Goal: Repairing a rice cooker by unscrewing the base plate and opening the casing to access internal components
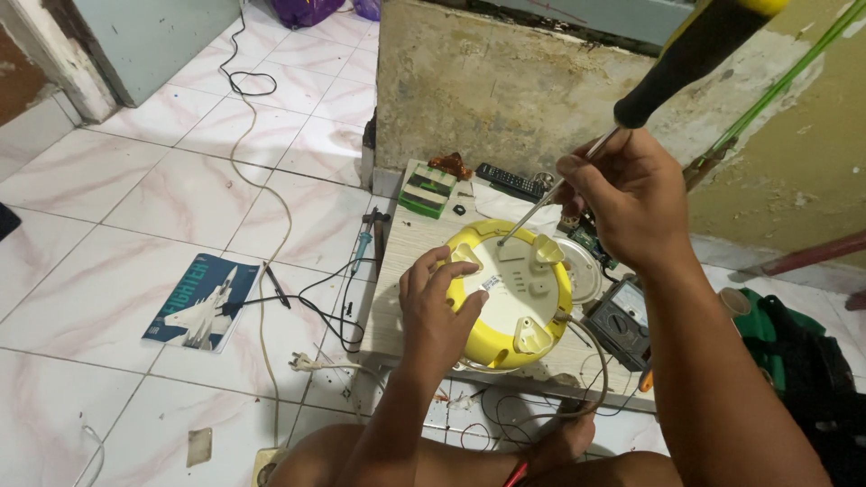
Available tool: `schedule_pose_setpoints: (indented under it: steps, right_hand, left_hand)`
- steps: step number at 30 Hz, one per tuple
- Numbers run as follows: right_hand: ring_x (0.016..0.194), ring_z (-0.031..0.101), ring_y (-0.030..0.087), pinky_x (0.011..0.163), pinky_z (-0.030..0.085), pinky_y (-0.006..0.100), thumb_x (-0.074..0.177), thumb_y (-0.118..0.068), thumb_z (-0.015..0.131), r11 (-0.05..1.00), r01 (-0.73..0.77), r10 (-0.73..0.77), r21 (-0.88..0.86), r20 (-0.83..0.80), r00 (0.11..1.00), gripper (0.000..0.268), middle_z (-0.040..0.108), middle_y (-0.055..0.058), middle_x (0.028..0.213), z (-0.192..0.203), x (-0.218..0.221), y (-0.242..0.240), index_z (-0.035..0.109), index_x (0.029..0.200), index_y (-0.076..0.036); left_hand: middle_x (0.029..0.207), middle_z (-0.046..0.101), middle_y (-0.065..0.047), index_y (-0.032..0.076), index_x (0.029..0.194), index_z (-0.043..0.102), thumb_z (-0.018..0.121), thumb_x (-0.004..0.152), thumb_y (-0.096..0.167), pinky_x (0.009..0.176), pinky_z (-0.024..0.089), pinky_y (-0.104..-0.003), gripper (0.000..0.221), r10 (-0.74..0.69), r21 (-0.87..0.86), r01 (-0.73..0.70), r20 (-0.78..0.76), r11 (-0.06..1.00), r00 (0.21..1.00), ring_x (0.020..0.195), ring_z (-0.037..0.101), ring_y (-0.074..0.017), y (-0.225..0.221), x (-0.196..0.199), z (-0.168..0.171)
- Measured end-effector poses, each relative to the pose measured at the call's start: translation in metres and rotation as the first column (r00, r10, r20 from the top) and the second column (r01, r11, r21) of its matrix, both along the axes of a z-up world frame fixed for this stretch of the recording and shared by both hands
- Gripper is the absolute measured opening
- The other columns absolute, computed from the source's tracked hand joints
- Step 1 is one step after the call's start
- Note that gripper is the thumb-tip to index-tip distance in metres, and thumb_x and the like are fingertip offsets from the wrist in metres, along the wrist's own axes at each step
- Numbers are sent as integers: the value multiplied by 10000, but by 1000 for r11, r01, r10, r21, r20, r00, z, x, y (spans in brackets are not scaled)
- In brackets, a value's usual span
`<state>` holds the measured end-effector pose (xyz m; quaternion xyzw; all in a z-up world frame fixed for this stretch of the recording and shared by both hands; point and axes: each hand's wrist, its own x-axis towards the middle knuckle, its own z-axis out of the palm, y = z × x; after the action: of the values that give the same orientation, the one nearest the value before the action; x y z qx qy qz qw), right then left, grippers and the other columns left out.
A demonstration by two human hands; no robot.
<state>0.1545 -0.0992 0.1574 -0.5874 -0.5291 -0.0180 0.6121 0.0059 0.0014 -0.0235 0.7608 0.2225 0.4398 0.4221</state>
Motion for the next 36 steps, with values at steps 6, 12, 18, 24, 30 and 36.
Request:
schedule_pose_setpoints:
  steps: [6, 12, 18, 24, 30, 36]
  right_hand:
    - [675, 680, 255, 598, 589, 358, 1044, 85, 623, 997, 72, -71, -24, 44, 997, 40, 669, 238, 841, 5, -14, -5, 632, 1071, 113]
    - [632, 695, 244, 537, 595, 336, 1026, -11, 666, 997, 70, -75, -45, -117, 990, 91, 684, 221, 856, 15, -14, -5, 602, 1029, 53]
    - [744, 687, 277, 560, 537, 312, 1098, -243, 389, 973, 16, -71, -229, -234, 970, 406, 642, 193, 1042, 64, -39, -23, 373, 1480, -107]
    - [656, 727, 219, 504, 583, 282, 1051, -147, 656, 961, 216, -221, -174, -11, 975, 162, 712, 148, 933, 78, -42, -31, 589, 1103, -9]
    - [701, 662, 218, 532, 574, 284, 1031, -124, 639, 968, 184, -168, -172, 105, 980, 272, 648, 157, 1059, 80, -39, -40, 499, 1234, -11]
    - [784, 685, 193, 663, 585, 322, 955, -257, 842, 885, 445, -415, -135, 204, 887, 376, 681, 94, 936, 84, -29, -33, 554, 1100, -64]
  left_hand:
    - [1380, 554, -98, 239, 1141, 735, 843, 787, 230, 1099, 362, -532, 370, 7, 8, -7, 18, 1000, 1000, 1262, 513, -374, 1, 0, -2]
    - [1376, 565, -84, 251, 1132, 739, 847, 781, 238, 1095, 372, -522, 368, 36, 30, -37, 36, 999, 999, 1262, 518, -355, -2, 3, -6]
    - [1386, 582, -29, 217, 1086, 754, 815, 801, 226, 1016, 423, -503, 292, 57, -26, -58, -24, 998, 998, 1282, 480, -293, -9, -4, 8]
    - [1354, 606, -38, 231, 1084, 734, 814, 799, 220, 970, 428, -511, 296, 130, 111, -136, 56, 984, 990, 1232, 522, -304, -14, 3, -6]
    - [1365, 604, -40, 234, 1089, 733, 797, 796, 235, 976, 421, -509, 300, 165, 100, -170, 58, 980, 985, 1228, 517, -308, -14, 3, -11]
    - [1352, 613, -51, 233, 1097, 720, 809, 783, 226, 985, 433, -535, 327, 174, 163, -195, 132, 967, 976, 1241, 534, -332, -13, 2, -15]
